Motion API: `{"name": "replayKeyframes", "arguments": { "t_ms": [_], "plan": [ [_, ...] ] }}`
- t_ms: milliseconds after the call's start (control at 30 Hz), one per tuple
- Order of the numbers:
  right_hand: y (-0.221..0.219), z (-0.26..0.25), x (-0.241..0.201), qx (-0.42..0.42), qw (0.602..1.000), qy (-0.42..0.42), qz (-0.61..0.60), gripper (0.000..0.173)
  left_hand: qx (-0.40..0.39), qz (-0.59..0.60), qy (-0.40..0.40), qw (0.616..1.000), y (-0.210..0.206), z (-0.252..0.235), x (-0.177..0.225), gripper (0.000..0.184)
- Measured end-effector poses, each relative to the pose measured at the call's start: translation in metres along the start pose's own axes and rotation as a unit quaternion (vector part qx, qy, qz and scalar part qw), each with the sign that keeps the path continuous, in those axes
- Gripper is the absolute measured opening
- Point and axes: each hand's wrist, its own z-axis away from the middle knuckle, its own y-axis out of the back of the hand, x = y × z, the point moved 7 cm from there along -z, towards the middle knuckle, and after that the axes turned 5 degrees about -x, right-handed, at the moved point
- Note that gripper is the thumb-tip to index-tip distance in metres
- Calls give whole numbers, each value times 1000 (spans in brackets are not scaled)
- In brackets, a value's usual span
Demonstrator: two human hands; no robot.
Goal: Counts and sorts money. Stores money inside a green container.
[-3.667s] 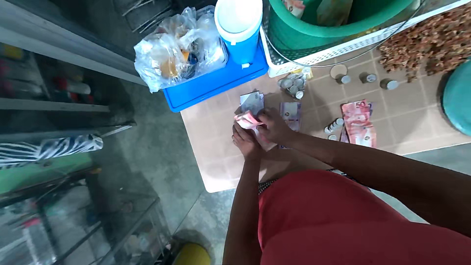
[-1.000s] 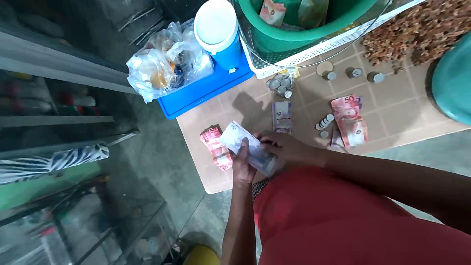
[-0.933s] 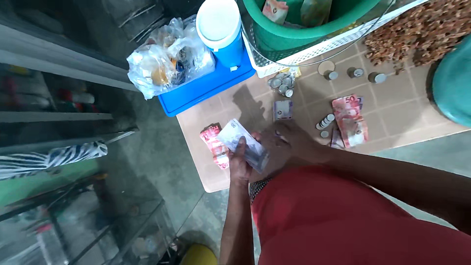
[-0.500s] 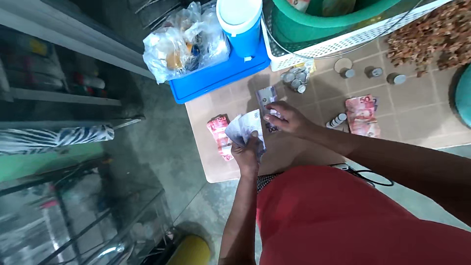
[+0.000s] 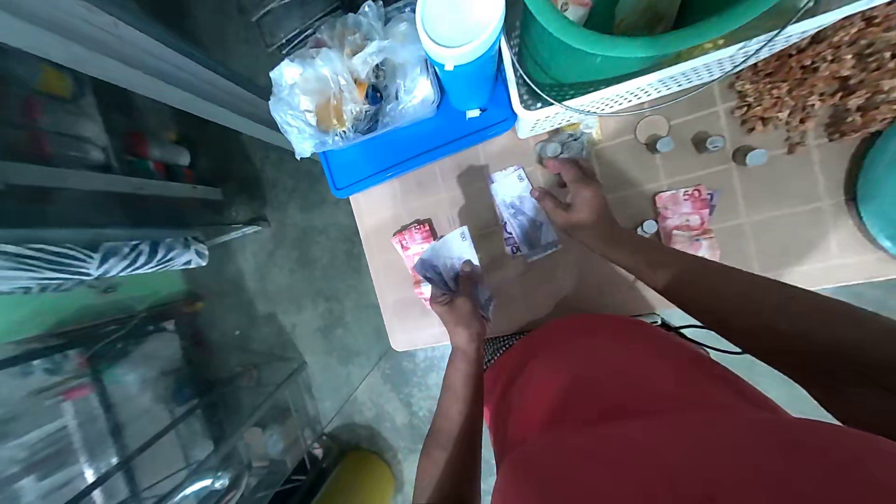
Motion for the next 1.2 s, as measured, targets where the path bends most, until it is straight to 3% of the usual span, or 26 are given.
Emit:
{"name": "replayKeyframes", "arguments": {
  "t_ms": [100, 233, 433, 567, 633, 700, 767, 833, 933, 1000, 1100, 1200],
  "plan": [
    [-19, 40, -28, -91, 983, -63, -147, 50, -59, -15, -21, 998, -22, 5, -7, 22],
    [-38, 54, -33, -131, 947, -105, -275, 25, -113, -26, 5, 993, -47, 15, -14, 27],
    [-21, 4, 14, -115, 987, -77, -84, 25, -45, -43, 28, 998, -11, -1, -10, 16],
    [-7, -4, 4, -22, 998, 20, 60, 54, -27, -23, -30, 999, -9, -3, 0, 15],
    [-9, 14, -19, -28, 999, 44, 15, 56, -40, -12, -44, 998, -15, 0, 1, 20],
    [-23, 37, -36, -104, 990, 2, -101, 50, -69, -14, -43, 997, -27, 4, -1, 25],
    [-36, 51, -43, -133, 972, -22, -195, 30, -87, -16, -27, 996, -40, 10, -4, 25],
    [-37, 55, -43, -139, 961, -36, -237, 20, -98, -17, -7, 995, -43, 14, -6, 25],
    [-26, 42, -25, -117, 970, -57, -207, 18, -77, -38, 30, 996, -28, 11, -9, 11],
    [-20, 25, -4, -94, 985, -60, -129, 22, -57, -32, 36, 997, -17, 8, -11, 13],
    [-11, 7, 14, -35, 999, -13, 20, 45, -44, -47, -7, 998, -13, 6, -6, 7],
    [-16, 28, -10, -55, 998, 14, -17, 56, -61, -44, -35, 997, -20, 8, -4, 20]
  ]
}}
